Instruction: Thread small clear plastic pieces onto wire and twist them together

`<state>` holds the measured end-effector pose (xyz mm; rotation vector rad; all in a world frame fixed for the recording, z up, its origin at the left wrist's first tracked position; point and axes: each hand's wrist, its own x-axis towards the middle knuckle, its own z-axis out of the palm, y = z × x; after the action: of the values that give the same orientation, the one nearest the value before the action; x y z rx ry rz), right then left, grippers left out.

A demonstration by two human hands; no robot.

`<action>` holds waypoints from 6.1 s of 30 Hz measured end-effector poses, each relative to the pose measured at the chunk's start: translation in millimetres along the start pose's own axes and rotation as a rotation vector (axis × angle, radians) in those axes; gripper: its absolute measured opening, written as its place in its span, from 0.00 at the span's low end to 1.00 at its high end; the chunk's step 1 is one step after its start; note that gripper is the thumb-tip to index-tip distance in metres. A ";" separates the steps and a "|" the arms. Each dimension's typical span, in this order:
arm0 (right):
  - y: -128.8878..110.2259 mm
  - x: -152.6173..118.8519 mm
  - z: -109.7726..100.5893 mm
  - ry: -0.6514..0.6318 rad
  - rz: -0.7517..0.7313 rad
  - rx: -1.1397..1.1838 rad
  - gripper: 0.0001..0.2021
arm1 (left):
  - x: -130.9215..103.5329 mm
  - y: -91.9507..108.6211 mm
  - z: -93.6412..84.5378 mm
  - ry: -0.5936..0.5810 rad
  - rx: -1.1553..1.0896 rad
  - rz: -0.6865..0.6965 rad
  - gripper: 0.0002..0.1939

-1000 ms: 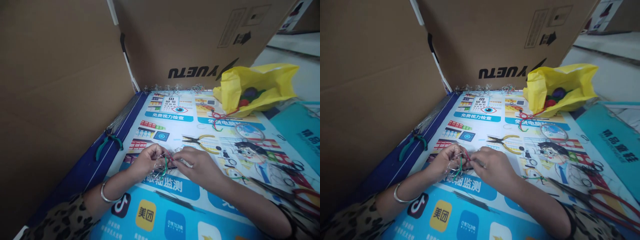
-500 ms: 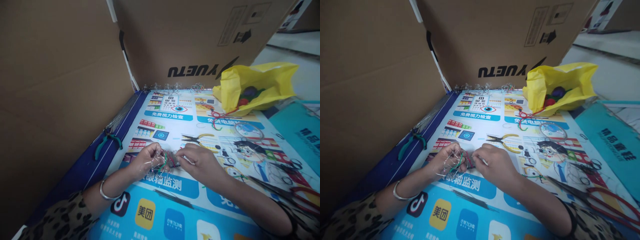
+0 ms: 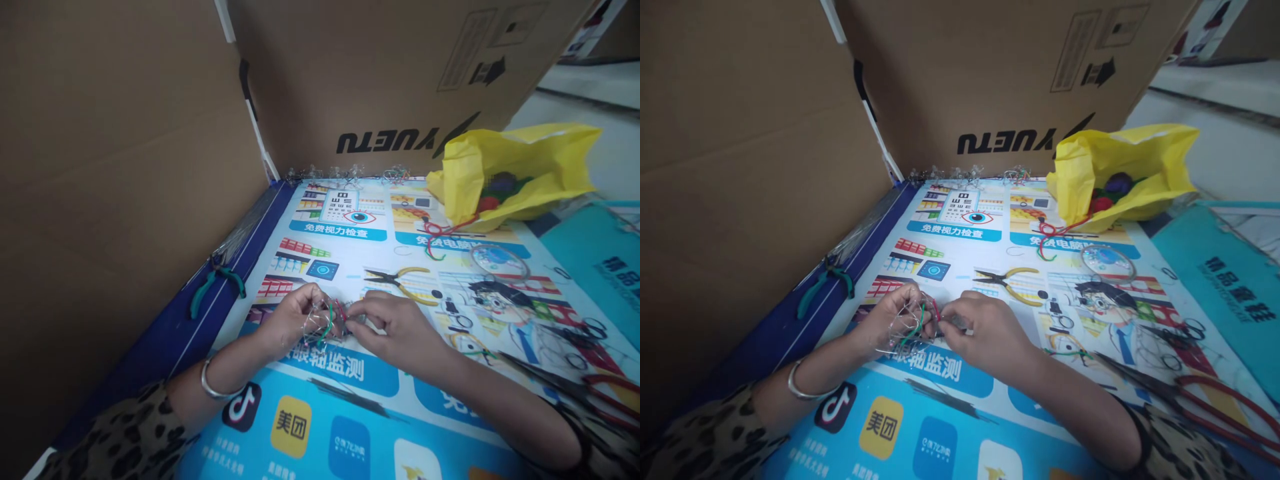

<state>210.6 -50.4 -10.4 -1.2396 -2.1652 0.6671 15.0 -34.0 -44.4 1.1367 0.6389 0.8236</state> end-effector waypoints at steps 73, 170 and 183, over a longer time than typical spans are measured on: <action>4.0 -11.5 -5.1 0.134 -0.164 -0.197 0.07 | -6.7 19.0 2.4 0.371 0.827 0.420 0.06; -14.2 -17.4 -10.5 -0.226 0.430 0.639 0.11 | -10.7 14.7 7.1 -0.083 0.643 0.262 0.05; -17.0 -21.0 -13.9 -0.297 0.220 0.475 0.08 | -13.3 20.8 12.7 -0.078 0.795 0.481 0.07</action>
<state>218.5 -74.5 6.3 -1.1775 -1.9342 1.4414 12.8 -47.6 -20.3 2.0920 0.6542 0.9467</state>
